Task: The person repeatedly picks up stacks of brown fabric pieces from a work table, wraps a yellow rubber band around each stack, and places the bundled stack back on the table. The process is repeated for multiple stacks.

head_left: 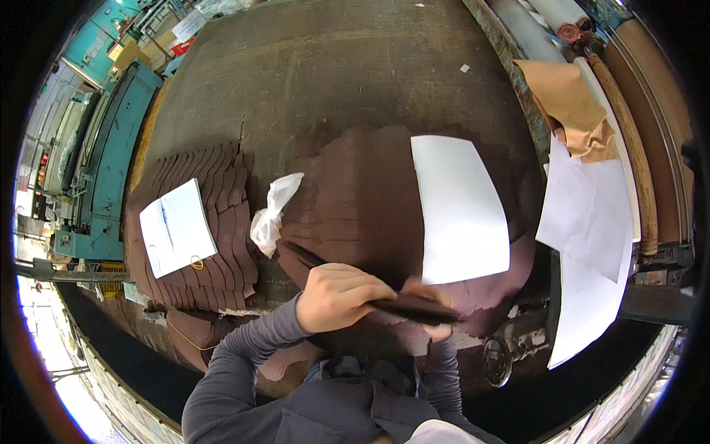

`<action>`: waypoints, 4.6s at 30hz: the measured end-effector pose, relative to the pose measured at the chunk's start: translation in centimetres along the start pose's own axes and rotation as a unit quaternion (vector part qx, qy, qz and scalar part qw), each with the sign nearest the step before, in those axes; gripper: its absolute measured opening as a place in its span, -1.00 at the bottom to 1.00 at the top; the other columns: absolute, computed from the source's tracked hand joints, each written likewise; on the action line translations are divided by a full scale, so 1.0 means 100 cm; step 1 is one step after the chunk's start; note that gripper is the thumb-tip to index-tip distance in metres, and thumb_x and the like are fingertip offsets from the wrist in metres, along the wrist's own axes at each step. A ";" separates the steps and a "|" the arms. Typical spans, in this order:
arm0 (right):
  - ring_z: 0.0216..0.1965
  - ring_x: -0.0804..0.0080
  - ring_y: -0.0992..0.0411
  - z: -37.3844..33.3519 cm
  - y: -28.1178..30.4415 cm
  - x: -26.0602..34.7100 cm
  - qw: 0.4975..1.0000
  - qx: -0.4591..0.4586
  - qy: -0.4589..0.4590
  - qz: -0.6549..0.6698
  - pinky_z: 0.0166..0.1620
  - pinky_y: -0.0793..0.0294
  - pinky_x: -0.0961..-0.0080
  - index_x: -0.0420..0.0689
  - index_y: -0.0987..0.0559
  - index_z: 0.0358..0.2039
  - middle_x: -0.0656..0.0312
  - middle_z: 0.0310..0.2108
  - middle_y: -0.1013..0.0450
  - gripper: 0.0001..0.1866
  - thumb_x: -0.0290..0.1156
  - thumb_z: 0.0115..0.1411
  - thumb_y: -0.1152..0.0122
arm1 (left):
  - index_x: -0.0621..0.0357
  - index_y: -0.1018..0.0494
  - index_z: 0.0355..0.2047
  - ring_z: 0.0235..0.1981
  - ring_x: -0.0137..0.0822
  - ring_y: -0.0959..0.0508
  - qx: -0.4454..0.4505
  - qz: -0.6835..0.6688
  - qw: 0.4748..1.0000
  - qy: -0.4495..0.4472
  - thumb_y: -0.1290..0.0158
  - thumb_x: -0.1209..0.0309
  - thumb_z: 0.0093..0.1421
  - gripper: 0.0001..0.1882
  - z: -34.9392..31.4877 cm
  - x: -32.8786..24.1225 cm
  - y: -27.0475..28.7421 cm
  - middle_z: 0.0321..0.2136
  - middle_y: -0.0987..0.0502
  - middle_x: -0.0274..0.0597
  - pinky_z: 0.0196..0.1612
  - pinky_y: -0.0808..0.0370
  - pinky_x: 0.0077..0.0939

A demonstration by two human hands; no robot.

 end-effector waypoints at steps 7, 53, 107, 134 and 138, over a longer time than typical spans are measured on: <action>-0.24 0.34 -0.52 -0.075 -0.056 0.016 0.969 -0.219 -0.050 -0.101 -0.14 -0.48 0.49 -0.27 -0.53 -0.22 0.11 -0.29 -0.53 -0.60 -0.66 -0.17 -0.29 | 0.26 -0.41 -0.19 -0.36 -0.28 -0.61 0.127 -0.058 0.939 0.313 -0.36 0.49 -0.23 -0.46 -0.114 0.030 -0.009 -0.38 -0.58 -0.11 -0.26 -0.50 -0.47; -0.47 0.55 -0.20 -0.115 -0.128 -0.064 0.964 -0.083 -0.057 -0.248 -0.36 -0.26 0.63 -0.22 -0.37 -0.38 0.26 -0.55 -0.26 -0.86 -0.57 0.10 -0.16 | -0.01 -0.31 0.05 -0.06 -0.24 -0.43 -0.512 -0.600 0.573 0.224 -0.17 -0.03 0.05 -0.36 -0.427 -0.023 0.020 -0.08 -0.44 -0.30 -0.02 -0.39 -0.22; -0.04 0.30 -0.32 -0.072 -0.336 -0.085 0.920 0.067 -0.269 0.277 0.06 -0.26 0.39 -0.17 -0.42 -0.06 0.21 -0.10 -0.39 -0.54 -0.56 -0.07 -0.04 | 0.17 -0.42 -0.04 0.00 -0.25 -0.41 -0.720 -0.348 0.543 0.255 -0.07 0.42 0.15 -0.66 -0.531 -0.081 0.070 -0.05 -0.47 -0.12 0.08 -0.33 -0.29; 0.13 0.02 -0.14 -0.134 -0.020 -0.110 0.708 -0.387 -0.179 -0.563 0.19 -0.05 0.13 -0.24 -0.28 0.07 0.09 0.05 -0.25 -0.22 -0.15 -0.10 -0.41 | 0.23 -0.45 -0.17 -0.13 -0.33 -0.48 -0.440 -0.039 0.787 0.431 0.07 0.75 0.06 -0.67 -0.476 0.063 0.005 -0.20 -0.46 -0.19 -0.05 -0.40 -0.51; -0.01 -0.01 -0.34 -0.139 -0.003 -0.129 0.733 -0.346 -0.264 -0.523 0.08 -0.25 0.16 -0.31 -0.39 -0.01 -0.02 -0.04 -0.40 -0.22 -0.06 -0.15 -0.44 | 0.27 -0.48 -0.23 -0.26 -0.42 -0.55 -0.348 -0.129 0.846 0.382 0.06 0.71 0.14 -0.78 -0.354 0.111 0.005 -0.34 -0.57 -0.22 -0.15 -0.42 -0.59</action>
Point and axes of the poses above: each hand's wrist, its own z-axis towards the middle knuckle, its own y-axis out of the back of the hand, x = y × z, the point moved 7 cm from there along z, towards the middle knuckle
